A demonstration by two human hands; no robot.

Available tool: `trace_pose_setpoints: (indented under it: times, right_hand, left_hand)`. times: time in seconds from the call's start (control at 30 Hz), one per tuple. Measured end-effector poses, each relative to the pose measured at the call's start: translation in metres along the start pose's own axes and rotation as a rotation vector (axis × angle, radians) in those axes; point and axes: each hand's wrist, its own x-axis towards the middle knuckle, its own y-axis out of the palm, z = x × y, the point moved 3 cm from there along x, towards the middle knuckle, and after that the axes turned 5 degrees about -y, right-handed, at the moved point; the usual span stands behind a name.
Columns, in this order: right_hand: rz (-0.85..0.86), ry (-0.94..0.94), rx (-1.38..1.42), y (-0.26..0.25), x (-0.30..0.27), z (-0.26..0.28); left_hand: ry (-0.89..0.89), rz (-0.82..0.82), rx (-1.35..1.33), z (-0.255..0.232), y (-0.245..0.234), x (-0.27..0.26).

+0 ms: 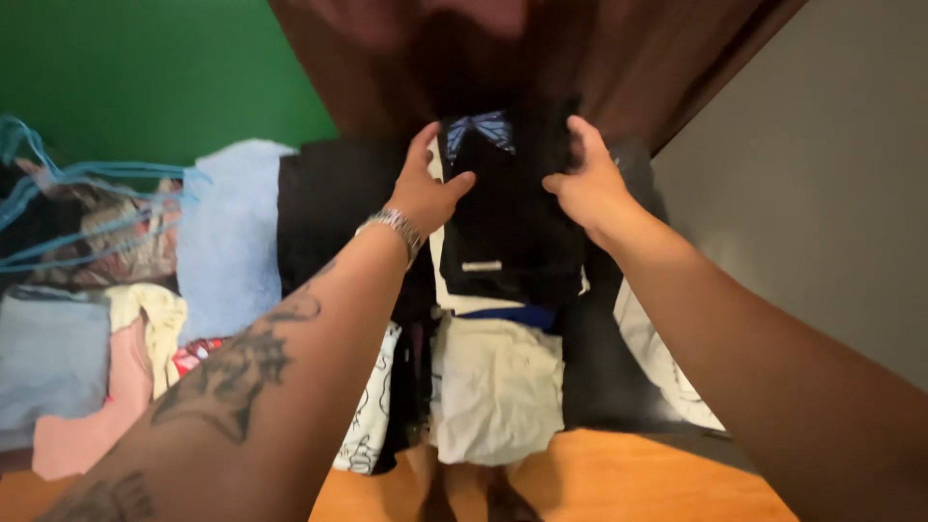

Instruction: Folding and organizing a pile of various clothing items into stacks.

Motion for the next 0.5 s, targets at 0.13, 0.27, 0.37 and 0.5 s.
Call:
trace_pose_setpoints:
  times: [0.13,0.27,0.37,0.5]
  right_hand:
    - [-0.099,0.049,-0.559,0.023,-0.022,0.01]
    - [0.026,-0.15,-0.838,0.042,-0.025,0.005]
    - [0.04,-0.009,-0.87,0.041,-0.01,-0.014]
    - [0.111,0.146,-0.863,0.029,0.014,-0.05]
  left_hand:
    - [0.375,-0.019,0.35,0.053,0.022,0.02]
    - [0.251,0.044,0.499,0.005,0.036,-0.009]
    - [0.204,-0.028,0.749,0.004,0.044,0.01]
    - [-0.026,0.151,0.555,0.014,0.049,0.034]
